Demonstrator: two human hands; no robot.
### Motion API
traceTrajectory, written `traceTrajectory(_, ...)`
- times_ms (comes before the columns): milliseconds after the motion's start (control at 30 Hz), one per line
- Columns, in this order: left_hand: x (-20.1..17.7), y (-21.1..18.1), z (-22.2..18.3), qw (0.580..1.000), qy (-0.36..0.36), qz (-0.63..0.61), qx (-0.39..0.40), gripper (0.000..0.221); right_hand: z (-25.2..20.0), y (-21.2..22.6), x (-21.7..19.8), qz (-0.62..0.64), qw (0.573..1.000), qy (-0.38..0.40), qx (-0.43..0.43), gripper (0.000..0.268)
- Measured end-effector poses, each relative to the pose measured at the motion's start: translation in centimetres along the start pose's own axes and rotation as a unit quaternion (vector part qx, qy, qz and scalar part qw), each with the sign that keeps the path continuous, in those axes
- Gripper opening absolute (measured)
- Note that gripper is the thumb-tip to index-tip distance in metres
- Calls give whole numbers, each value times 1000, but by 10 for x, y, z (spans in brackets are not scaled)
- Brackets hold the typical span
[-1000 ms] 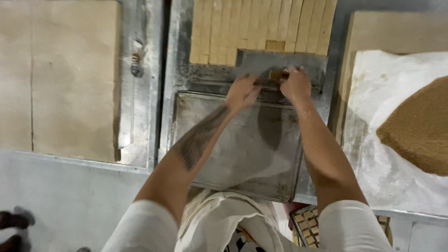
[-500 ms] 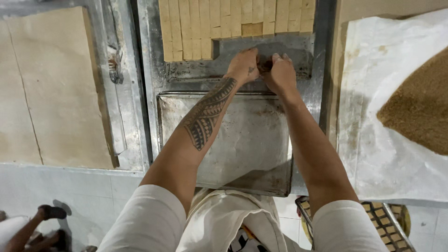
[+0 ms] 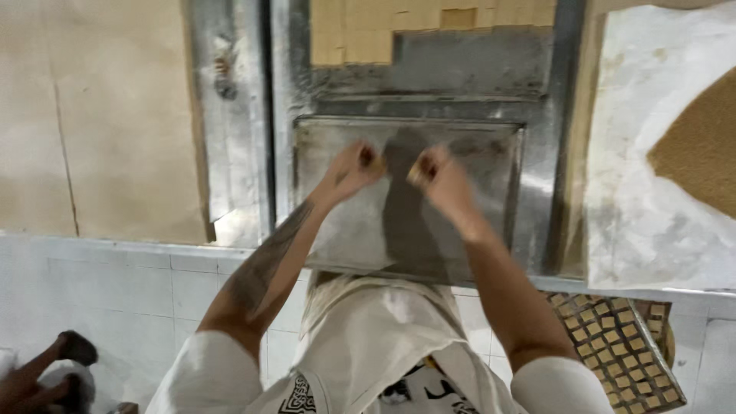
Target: The person places small square pieces of dough onto a metal tray by hand, arranging them in rows.
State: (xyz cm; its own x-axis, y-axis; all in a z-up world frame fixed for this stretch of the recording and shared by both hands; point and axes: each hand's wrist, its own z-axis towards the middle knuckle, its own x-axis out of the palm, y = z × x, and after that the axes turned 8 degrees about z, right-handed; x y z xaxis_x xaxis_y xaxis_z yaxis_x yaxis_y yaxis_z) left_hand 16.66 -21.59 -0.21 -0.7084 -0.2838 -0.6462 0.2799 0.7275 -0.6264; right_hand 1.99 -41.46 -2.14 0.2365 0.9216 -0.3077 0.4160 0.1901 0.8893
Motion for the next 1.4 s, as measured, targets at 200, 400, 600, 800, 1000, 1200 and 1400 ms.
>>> traceTrajectory(200, -19, 97, -110, 997, 75, 2, -28, 44, -60, 38, 115, -53, 989, 133, 18, 34)
traceTrajectory(400, -3, 153, -141, 981, -43, 180, 58, 43, -81, 31, 153, -179, 983, 45, 23, 32)
traceTrajectory(600, 1, 140, -147, 960, -60, 216, 167, 46, -94, 26, 174, -286, 954, 10, -94, 47)
traceTrajectory(800, 6, 138, -118, 957, -35, 231, 173, 31, -86, 21, 171, -349, 929, 51, -116, 38)
traceTrajectory(1000, 4, 143, -103, 967, 29, 220, 122, 26, -89, 4, 170, -259, 959, -6, -112, 23)
traceTrajectory(1200, 1, 137, -114, 953, 7, 257, 157, 37, -97, -22, 176, -88, 985, -125, -77, 22)
traceTrajectory(1400, 3, 145, -108, 989, 28, 127, 69, 23, -120, -33, 190, 155, 978, -46, 128, 24)
